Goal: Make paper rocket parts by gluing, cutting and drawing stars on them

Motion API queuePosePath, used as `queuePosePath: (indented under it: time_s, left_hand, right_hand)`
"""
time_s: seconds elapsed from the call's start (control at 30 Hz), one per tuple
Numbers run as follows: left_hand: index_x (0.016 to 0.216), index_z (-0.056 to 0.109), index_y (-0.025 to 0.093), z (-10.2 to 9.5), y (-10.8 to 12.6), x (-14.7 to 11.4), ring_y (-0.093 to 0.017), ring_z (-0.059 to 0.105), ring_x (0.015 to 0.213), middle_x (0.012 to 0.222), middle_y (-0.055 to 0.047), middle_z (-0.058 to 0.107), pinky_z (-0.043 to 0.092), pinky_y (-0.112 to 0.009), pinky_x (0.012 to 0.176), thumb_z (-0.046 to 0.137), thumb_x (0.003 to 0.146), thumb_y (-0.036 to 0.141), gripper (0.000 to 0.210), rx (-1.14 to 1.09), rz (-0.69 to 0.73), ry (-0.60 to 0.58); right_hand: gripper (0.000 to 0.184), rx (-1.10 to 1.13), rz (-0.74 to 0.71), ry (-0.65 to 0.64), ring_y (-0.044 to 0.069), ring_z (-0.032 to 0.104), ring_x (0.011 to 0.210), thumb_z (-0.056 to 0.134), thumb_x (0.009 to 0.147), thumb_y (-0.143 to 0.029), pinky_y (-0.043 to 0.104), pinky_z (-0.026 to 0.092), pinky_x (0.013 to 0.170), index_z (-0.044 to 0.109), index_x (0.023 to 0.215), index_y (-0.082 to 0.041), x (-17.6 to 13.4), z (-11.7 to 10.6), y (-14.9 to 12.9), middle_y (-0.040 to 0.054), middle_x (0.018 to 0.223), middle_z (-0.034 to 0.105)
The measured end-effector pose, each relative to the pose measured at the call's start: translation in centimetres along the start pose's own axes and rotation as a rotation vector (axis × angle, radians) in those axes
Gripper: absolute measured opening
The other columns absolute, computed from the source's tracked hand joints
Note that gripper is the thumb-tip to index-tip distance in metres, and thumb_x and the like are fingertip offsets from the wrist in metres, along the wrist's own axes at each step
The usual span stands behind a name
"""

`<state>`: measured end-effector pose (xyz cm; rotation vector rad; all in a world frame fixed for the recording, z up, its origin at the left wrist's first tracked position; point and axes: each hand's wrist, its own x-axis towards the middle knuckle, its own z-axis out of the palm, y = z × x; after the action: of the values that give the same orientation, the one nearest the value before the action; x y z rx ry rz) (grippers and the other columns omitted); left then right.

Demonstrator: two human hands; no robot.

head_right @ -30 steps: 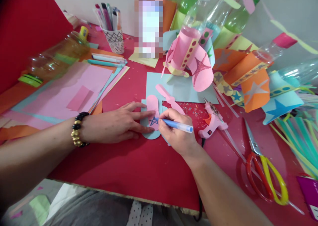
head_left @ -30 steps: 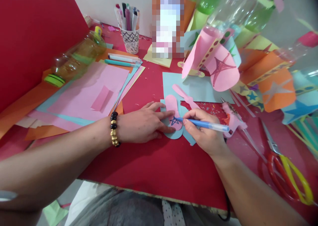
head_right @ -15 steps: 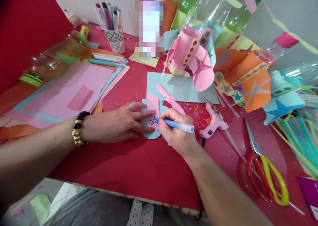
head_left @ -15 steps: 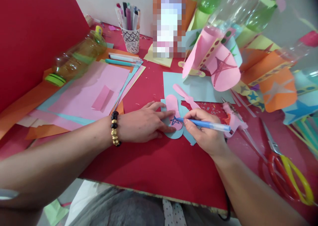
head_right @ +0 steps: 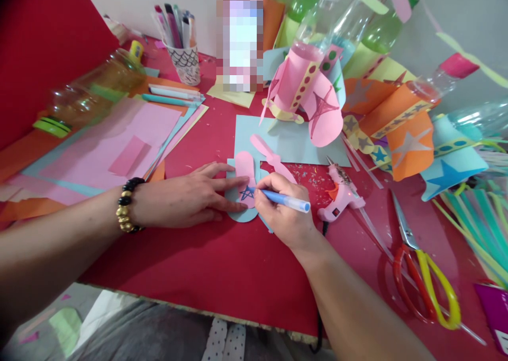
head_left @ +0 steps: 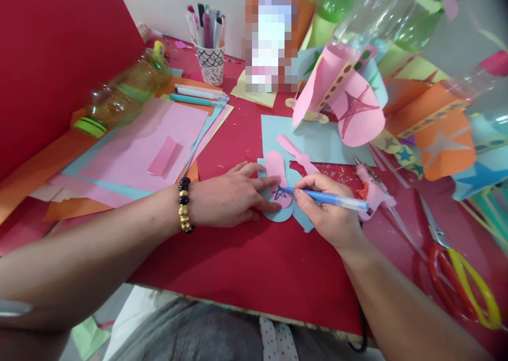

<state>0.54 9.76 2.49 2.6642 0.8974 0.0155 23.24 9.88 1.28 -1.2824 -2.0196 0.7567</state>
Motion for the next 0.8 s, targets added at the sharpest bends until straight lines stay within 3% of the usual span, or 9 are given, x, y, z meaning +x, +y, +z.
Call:
queuePosePath:
  time_s: [0.57,0.8]
  left_hand:
    - [0.124,0.063,0.038,0.15,-0.13,-0.08,-0.034,0.033,0.133,0.146,-0.002,0.045,0.028,-0.052,0.109,0.057,0.087,0.019,0.042,-0.021,0.015,0.026]
    - [0.125,0.062,0.038,0.23,-0.23,-0.09,-0.035,0.033,0.132,0.146,-0.003,0.045,0.029,-0.054,0.108,0.057,0.088,0.021,0.041,0.005,0.030,0.024]
  right_hand:
    - [0.005,0.081,0.043,0.000,0.010,0.048,0.049,0.059,0.081,-0.017,0.024,0.038,0.048,0.061,0.076,-0.017,-0.07,-0.14,-0.47,-0.0026,0.058,0.057]
    - [0.002,0.113,0.018,-0.074,0.009,0.045,0.050,0.060,0.080,-0.017,0.023,0.037,0.048,0.060,0.079,-0.018,-0.17,-0.06,-0.35,-0.0040,0.060,0.054]
